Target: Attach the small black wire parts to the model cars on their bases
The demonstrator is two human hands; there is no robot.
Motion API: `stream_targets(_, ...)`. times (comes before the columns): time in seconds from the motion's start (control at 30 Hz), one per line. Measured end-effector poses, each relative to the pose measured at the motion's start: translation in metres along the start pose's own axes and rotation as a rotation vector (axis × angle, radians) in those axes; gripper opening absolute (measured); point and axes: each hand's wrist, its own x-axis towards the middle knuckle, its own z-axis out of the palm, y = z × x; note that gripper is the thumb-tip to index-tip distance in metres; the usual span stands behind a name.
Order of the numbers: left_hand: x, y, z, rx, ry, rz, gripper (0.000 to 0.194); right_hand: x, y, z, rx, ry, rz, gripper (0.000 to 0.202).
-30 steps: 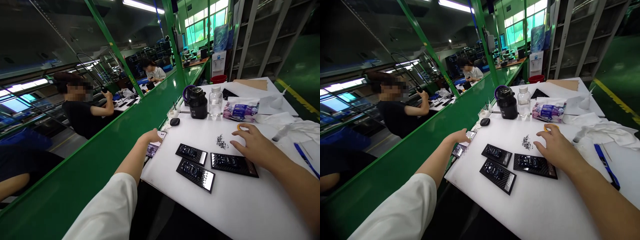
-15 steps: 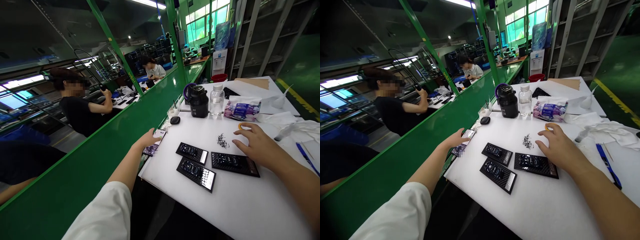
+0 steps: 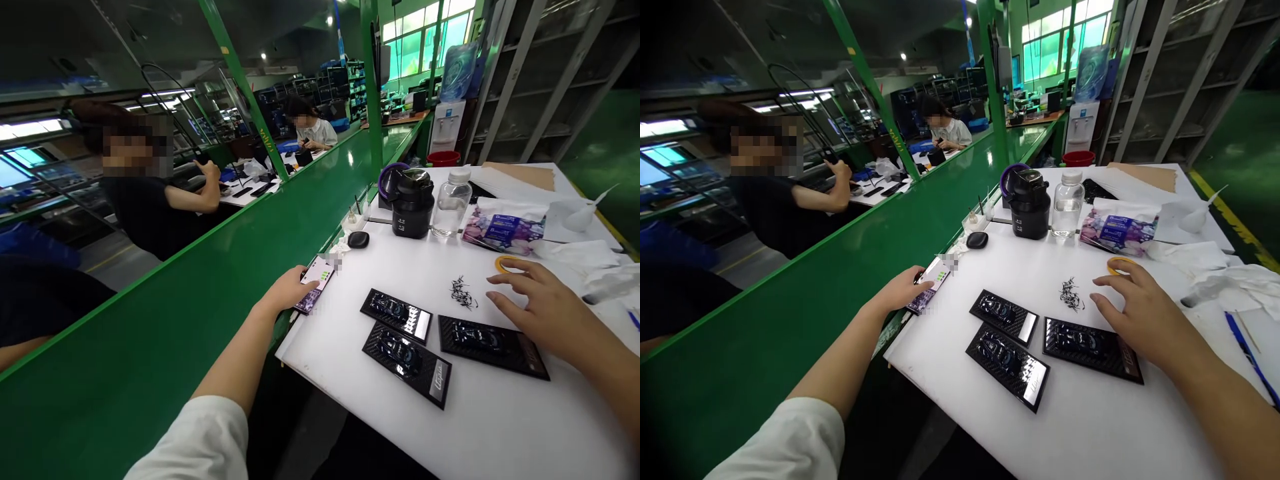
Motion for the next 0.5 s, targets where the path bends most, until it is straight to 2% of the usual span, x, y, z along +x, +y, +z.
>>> stream_targets(0.1, -0.005, -0.005, -0.001, 0.004, 0.007, 0.031, 0.060, -0.001, 0.000, -0.002, -0.005, -0.017, 0.023, 0.038)
stream_targets(0.33, -0.034, -0.030, -0.008, -0.045, 0.028, 0.054, 0.048, -0.001, 0.007, 0.000, -0.002, 0.009, -0.005, 0.044)
stream_targets(0.5, -0.037, -0.038, -0.005, -0.075, 0.059, 0.053, 0.042, -0.002, 0.003, -0.003, -0.022, 0.007, 0.014, 0.041)
